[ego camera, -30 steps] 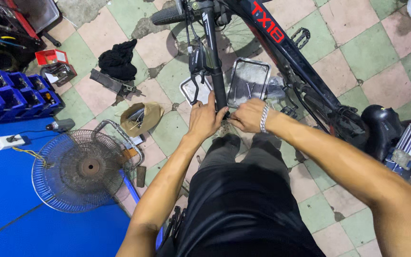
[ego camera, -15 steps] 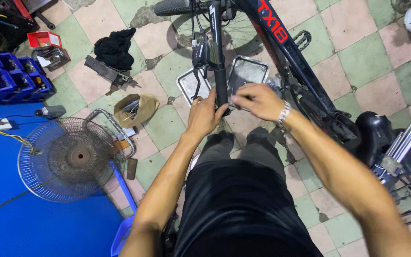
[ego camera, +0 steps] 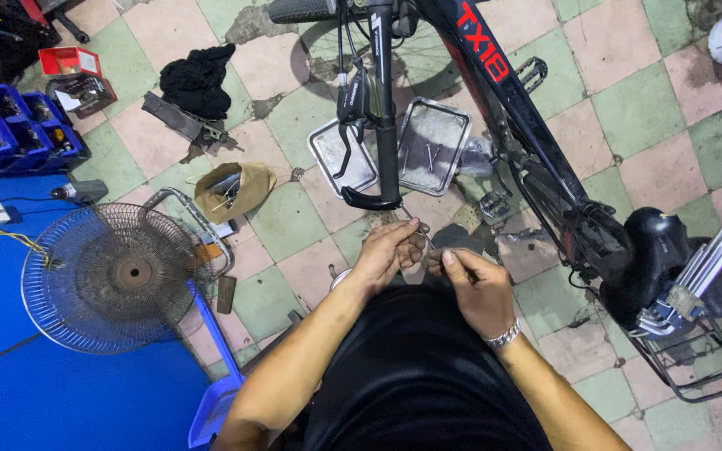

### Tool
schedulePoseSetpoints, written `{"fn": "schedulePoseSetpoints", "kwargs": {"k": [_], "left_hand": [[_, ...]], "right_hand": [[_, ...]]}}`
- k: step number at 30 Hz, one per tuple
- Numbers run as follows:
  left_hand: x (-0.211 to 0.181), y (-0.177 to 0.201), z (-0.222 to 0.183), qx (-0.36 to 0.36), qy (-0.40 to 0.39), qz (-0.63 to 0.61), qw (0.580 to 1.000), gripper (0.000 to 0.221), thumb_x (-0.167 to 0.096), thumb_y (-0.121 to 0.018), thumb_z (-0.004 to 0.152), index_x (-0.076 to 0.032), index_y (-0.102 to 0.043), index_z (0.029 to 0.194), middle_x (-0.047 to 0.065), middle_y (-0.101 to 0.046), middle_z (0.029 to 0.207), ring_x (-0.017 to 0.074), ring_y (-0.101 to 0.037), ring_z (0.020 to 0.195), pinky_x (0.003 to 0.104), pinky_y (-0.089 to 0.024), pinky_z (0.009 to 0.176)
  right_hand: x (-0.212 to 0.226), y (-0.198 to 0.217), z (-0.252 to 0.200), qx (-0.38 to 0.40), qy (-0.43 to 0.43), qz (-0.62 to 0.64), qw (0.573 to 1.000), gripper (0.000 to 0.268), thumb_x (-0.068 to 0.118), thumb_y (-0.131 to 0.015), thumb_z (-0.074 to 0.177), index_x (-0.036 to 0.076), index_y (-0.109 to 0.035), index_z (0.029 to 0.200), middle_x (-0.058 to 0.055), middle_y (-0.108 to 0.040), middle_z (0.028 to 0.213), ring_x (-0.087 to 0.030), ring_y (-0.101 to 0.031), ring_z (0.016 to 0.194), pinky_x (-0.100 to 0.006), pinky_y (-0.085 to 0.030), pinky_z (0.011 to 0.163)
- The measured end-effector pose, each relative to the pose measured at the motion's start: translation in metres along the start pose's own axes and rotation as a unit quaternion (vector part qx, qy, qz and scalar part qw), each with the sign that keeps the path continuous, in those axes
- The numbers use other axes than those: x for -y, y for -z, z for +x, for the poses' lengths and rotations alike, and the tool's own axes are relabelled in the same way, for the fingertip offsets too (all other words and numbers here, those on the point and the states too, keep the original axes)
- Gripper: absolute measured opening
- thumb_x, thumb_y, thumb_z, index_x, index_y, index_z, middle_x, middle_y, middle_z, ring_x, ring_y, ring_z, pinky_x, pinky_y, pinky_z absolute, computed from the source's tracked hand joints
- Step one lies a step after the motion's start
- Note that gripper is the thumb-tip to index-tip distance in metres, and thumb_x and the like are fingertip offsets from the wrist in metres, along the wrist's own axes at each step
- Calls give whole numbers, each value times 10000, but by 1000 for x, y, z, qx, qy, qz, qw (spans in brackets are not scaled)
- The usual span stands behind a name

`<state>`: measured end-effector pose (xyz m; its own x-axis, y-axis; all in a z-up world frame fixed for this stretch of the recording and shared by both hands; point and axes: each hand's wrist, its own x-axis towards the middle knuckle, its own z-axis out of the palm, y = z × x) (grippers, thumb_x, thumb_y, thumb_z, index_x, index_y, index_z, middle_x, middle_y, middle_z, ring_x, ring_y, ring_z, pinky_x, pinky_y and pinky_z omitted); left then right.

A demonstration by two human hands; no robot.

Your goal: The person repairs a bicycle handlebar using Allen keys and an air compressor nozzle. They move a metal tray, loosen parts with tools, and manipulate the grip and brake assembly.

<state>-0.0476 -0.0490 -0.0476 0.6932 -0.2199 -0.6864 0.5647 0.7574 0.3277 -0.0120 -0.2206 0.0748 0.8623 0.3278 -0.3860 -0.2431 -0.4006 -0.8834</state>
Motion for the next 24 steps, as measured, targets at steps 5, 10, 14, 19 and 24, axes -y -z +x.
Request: {"fn": "schedulePoseSetpoints", "kwargs": {"k": [5,10,14,19,24], "left_hand": [[5,4,7,6,-19,5,1000,240,-255,-627,1038,-30,-704,1002,44,-699,790,99,-623,642,243,-430,549],[10,10,9,-6,-26,-8,1000,233,-239,-630,1050,-24,-693,988,57,-699,800,117,-635,653,259,-459,570],[6,11,10,5,-14,-65,998,218,-235,-596,1037,-30,-669,1026,59,-702,837,164,-689,710,309,-542,639],[4,17,5,61,-39,-108,992,242,-259,-576,1062,-31,-660,1060,70,-717,866,185,-687,700,296,-523,610],[-13,-26,-30,-211,-156,350,899,363,-379,-565,1041,-51,-680,934,83,-685,685,191,-620,575,336,-474,506]], "right_hand": [[-3,1,2,8,-14,40,999,279,193,-588,1029,-24,-758,1070,-88,-802,923,-130,-759,849,-249,-597,802],[-7,-2,0,30,-5,34,999,305,212,-595,1036,-41,-763,1054,-75,-799,923,-137,-751,838,-251,-591,788],[-19,-1,16,95,-36,76,992,302,204,-592,1030,-40,-749,1111,-90,-787,963,-141,-741,864,-265,-586,798],[-45,-6,55,164,-261,346,886,316,192,-592,1026,-67,-698,1172,-111,-744,900,-169,-708,789,-307,-574,696],[-73,-10,89,223,-305,291,879,205,70,-679,953,-30,-627,1125,-123,-725,869,-190,-709,709,-283,-544,595]]}}
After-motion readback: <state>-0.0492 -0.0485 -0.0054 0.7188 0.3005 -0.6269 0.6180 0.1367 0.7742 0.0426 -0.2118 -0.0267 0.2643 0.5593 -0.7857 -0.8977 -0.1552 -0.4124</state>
